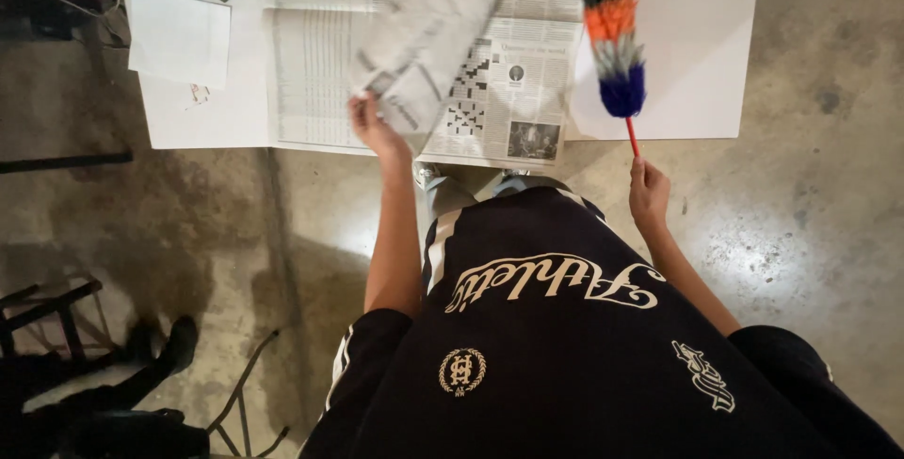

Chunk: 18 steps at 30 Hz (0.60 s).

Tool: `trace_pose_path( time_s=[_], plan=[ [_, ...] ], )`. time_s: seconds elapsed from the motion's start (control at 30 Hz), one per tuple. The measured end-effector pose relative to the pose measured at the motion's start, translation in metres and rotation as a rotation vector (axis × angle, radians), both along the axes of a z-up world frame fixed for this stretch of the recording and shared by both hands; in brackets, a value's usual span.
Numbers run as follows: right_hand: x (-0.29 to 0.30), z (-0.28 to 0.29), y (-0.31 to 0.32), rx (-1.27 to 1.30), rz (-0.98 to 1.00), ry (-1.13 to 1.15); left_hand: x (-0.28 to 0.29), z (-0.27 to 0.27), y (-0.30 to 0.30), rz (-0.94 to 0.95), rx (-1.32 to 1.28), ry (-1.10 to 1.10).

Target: Dusting and organizing stacks of newspapers on a table.

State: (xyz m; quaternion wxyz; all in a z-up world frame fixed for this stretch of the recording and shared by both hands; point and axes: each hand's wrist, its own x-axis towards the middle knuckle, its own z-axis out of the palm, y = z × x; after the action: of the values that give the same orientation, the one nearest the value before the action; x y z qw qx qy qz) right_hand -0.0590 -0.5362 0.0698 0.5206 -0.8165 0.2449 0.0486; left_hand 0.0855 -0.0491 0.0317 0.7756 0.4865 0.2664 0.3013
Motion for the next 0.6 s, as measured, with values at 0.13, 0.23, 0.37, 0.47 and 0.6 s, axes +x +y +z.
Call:
trace_pose_path(
  time_s=[0.13, 0.23, 0.37, 0.47, 0.6],
  plan=[
    [0.003, 0.008, 0.007, -0.243, 0.124, 0.007, -0.008, 0.012, 0.051, 0.135, -0.118, 0.080],
    [0.011, 0.019, 0.018, -0.400, 0.302, -0.028, -0.018, 0.002, 0.085, 0.297, -0.267, 0.104],
    [0.021, 0.010, 0.018, -0.554, 0.422, -0.063, -0.047, -0.045, 0.132, 0.425, -0.150, 0.130],
    [0.031, 0.004, 0.019, -0.657, 0.398, -0.041, -0.065, -0.078, 0.162, 0.418, -0.016, 0.222],
    [0.050, 0.009, 0.045, -0.675, 0.285, -0.044, -0.078, -0.089, 0.190, 0.251, 0.016, 0.424]
  ],
)
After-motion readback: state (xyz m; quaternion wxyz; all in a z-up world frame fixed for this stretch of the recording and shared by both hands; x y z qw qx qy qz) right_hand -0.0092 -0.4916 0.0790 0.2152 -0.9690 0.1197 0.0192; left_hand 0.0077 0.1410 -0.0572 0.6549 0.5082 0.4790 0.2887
